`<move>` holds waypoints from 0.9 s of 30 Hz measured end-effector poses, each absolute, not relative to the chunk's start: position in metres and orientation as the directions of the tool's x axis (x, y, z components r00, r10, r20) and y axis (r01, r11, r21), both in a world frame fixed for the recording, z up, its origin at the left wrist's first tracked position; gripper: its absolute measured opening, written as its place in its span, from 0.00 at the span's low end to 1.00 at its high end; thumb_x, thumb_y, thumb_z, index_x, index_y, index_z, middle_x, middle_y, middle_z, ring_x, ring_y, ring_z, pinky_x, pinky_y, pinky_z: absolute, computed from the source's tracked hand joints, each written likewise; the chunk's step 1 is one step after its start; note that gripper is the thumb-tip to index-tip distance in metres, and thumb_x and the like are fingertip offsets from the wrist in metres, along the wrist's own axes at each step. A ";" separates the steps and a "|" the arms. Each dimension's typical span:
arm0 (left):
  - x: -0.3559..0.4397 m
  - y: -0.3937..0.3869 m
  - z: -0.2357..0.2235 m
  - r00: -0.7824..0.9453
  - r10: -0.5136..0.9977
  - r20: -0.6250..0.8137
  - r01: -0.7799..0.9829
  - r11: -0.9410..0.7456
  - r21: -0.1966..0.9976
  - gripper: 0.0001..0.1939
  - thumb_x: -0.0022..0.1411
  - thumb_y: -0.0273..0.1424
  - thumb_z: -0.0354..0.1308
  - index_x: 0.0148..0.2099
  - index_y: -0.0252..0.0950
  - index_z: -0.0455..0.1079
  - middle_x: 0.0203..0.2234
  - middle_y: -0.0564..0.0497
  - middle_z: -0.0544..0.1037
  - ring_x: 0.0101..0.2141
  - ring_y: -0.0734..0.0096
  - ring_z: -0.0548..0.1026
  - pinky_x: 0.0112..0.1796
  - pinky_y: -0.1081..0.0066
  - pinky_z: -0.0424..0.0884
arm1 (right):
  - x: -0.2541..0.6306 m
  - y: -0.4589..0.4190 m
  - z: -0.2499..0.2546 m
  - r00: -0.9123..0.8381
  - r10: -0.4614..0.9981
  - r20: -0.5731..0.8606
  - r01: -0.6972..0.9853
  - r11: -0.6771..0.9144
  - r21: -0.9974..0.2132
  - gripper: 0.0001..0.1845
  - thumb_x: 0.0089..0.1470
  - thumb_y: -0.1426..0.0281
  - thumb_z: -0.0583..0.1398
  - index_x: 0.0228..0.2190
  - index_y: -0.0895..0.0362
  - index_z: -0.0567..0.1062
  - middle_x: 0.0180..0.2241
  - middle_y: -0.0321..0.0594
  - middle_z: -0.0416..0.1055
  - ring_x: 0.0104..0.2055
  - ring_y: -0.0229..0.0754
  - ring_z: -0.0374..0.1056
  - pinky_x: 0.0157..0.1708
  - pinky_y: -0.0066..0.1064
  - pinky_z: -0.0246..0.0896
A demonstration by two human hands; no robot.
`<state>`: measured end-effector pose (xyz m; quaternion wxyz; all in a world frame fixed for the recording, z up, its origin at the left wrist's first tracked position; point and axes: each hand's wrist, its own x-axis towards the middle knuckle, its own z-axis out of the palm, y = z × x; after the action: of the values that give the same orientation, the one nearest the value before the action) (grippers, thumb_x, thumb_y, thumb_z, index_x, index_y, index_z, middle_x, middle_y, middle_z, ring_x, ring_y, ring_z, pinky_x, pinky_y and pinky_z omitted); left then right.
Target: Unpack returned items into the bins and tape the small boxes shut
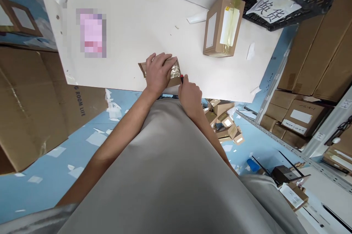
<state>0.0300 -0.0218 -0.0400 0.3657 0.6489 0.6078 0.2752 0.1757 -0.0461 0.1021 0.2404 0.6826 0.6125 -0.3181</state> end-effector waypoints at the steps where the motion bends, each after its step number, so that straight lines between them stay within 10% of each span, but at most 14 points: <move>1: 0.031 -0.022 -0.040 0.113 0.990 -0.088 0.590 0.004 0.807 0.19 0.82 0.47 0.54 0.67 0.52 0.75 0.65 0.48 0.80 0.73 0.49 0.70 0.75 0.35 0.57 | 0.176 -0.048 0.106 0.056 0.668 -0.742 0.988 -0.143 -0.053 0.31 0.82 0.68 0.46 0.79 0.63 0.58 0.54 0.63 0.83 0.57 0.61 0.82 0.56 0.48 0.76; 19: -0.001 -0.030 -0.048 0.162 0.983 0.082 0.682 -0.172 0.711 0.18 0.84 0.42 0.53 0.66 0.52 0.78 0.63 0.47 0.82 0.67 0.53 0.78 0.75 0.41 0.59 | 0.205 -0.062 0.130 -0.083 0.668 -0.739 0.932 -0.210 -0.295 0.20 0.79 0.64 0.52 0.61 0.55 0.77 0.50 0.53 0.86 0.53 0.60 0.83 0.58 0.48 0.75; 27: -0.077 -0.081 -0.029 0.045 0.999 0.009 0.722 -0.038 0.691 0.27 0.75 0.59 0.58 0.62 0.50 0.81 0.73 0.42 0.74 0.76 0.41 0.68 0.76 0.33 0.56 | 0.224 -0.040 -0.005 -0.012 0.737 -0.675 0.734 -0.452 -0.507 0.21 0.81 0.61 0.49 0.62 0.54 0.74 0.52 0.46 0.85 0.45 0.47 0.83 0.50 0.42 0.81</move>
<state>-0.0773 -0.0808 -0.0286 0.2662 0.6719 0.6403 0.2602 0.2245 -0.0395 -0.0051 -0.0016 0.7027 0.5235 -0.4817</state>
